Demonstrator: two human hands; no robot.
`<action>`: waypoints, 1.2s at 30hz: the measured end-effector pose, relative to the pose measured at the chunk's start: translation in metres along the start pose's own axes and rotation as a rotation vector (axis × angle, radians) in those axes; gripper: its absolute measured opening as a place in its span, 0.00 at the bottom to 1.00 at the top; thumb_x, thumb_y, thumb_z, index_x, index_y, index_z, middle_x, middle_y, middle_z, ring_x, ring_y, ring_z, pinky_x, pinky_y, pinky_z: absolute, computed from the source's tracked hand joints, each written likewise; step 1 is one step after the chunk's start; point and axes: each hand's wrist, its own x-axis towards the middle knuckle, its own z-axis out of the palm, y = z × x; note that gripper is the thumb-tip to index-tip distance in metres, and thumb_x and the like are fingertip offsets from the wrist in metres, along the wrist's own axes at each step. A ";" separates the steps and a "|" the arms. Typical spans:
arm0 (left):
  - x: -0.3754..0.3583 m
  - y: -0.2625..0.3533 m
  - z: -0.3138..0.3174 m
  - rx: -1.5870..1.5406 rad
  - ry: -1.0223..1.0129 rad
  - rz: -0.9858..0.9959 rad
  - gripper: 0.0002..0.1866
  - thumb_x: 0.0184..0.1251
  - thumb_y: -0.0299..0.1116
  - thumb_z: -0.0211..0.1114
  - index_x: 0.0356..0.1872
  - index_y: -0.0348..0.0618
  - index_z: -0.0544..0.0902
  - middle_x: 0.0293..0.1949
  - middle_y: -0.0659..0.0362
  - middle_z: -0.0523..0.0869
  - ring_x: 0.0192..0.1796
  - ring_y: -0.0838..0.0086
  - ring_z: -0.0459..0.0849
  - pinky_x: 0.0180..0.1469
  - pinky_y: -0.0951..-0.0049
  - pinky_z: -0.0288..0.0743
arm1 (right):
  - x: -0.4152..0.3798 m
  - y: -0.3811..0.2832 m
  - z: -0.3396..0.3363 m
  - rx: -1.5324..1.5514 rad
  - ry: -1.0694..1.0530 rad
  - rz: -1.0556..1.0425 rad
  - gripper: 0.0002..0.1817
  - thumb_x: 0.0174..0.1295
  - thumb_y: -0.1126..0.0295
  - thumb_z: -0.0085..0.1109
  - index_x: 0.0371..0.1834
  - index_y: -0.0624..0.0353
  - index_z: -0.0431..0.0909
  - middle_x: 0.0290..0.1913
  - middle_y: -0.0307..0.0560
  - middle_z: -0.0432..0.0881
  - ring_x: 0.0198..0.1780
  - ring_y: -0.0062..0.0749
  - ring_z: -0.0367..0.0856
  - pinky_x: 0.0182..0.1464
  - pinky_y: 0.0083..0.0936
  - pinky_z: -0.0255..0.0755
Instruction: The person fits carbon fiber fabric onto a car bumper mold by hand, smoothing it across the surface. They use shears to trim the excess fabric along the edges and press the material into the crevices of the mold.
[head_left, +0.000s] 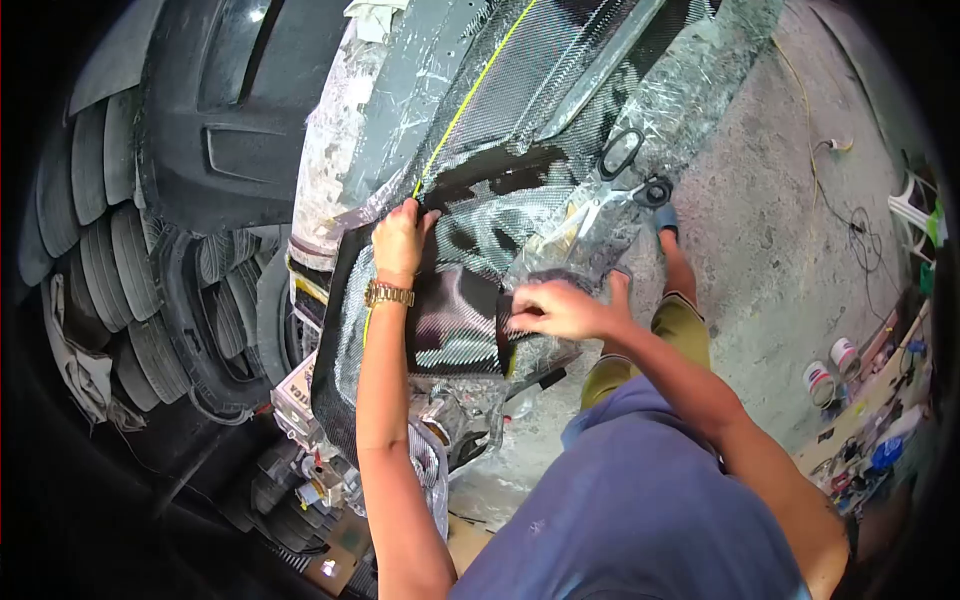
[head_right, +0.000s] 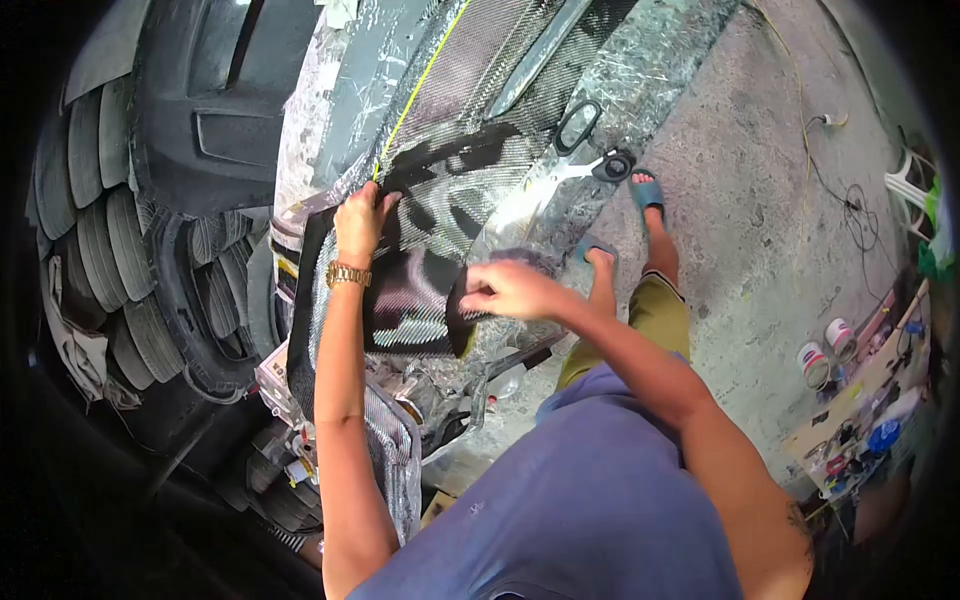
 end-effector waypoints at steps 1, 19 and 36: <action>0.000 0.002 -0.004 -0.021 -0.037 -0.028 0.21 0.67 0.50 0.69 0.34 0.42 0.77 0.31 0.47 0.87 0.34 0.47 0.87 0.34 0.51 0.80 | -0.010 0.002 -0.002 0.012 0.095 -0.032 0.16 0.67 0.58 0.66 0.43 0.61 0.81 0.36 0.51 0.87 0.37 0.42 0.87 0.42 0.37 0.77; -0.121 0.027 -0.139 -1.058 0.349 -0.152 0.09 0.69 0.29 0.68 0.31 0.35 0.80 0.32 0.54 0.83 0.35 0.68 0.82 0.38 0.70 0.74 | -0.154 -0.043 -0.047 -0.430 0.414 0.256 0.15 0.68 0.60 0.64 0.41 0.62 0.76 0.37 0.55 0.85 0.40 0.51 0.83 0.43 0.41 0.75; -0.167 0.236 -0.242 -1.227 0.682 0.308 0.13 0.69 0.25 0.64 0.52 0.38 0.87 0.47 0.51 0.89 0.46 0.68 0.88 0.48 0.70 0.80 | -0.042 -0.020 -0.203 -1.471 -0.067 -0.226 0.33 0.53 0.66 0.72 0.65 0.53 0.71 0.63 0.46 0.74 0.65 0.46 0.71 0.64 0.43 0.66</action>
